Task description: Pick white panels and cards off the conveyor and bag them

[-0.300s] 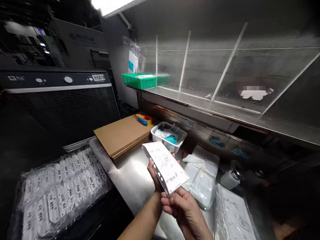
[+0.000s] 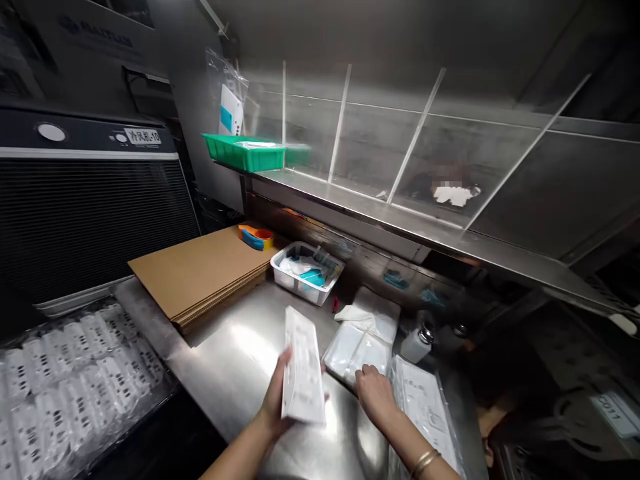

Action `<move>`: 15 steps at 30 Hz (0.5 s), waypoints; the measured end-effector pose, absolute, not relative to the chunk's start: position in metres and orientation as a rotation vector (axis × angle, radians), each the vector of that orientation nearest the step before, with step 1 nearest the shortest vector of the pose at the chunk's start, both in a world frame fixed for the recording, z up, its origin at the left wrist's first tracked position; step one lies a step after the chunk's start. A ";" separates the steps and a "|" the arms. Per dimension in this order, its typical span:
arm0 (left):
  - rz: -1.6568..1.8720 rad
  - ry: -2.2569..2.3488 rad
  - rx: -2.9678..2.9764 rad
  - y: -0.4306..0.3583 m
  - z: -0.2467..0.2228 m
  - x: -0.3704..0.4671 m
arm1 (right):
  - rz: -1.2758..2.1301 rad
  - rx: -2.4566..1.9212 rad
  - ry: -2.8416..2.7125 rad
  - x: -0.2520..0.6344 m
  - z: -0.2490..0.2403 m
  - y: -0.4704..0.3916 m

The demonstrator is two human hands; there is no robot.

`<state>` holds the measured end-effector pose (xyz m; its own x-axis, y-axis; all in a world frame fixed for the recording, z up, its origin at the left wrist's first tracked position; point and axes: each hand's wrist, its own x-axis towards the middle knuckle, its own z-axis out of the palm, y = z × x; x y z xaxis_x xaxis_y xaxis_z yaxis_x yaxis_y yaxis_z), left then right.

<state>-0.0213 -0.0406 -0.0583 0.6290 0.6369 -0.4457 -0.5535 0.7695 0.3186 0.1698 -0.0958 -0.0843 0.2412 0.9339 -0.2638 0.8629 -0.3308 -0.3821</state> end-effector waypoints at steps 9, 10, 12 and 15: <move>0.360 0.657 0.179 -0.109 -0.075 -0.048 | 0.813 -2.344 -1.440 0.210 -0.138 -0.076; 0.367 0.668 0.214 -0.106 -0.070 -0.045 | 0.878 -2.307 -1.368 0.218 -0.141 -0.073; 0.369 0.703 0.292 -0.098 -0.065 -0.033 | 1.006 -2.210 -1.208 0.233 -0.146 -0.068; 0.302 0.770 0.463 -0.083 -0.075 -0.008 | 1.088 -2.007 -0.961 0.245 -0.148 -0.066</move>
<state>-0.0075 -0.0828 -0.0752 0.6831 0.4240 -0.5947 -0.0935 0.8583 0.5046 0.2451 -0.0663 -0.1484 0.3858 0.8328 -0.3969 0.2912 -0.5181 -0.8042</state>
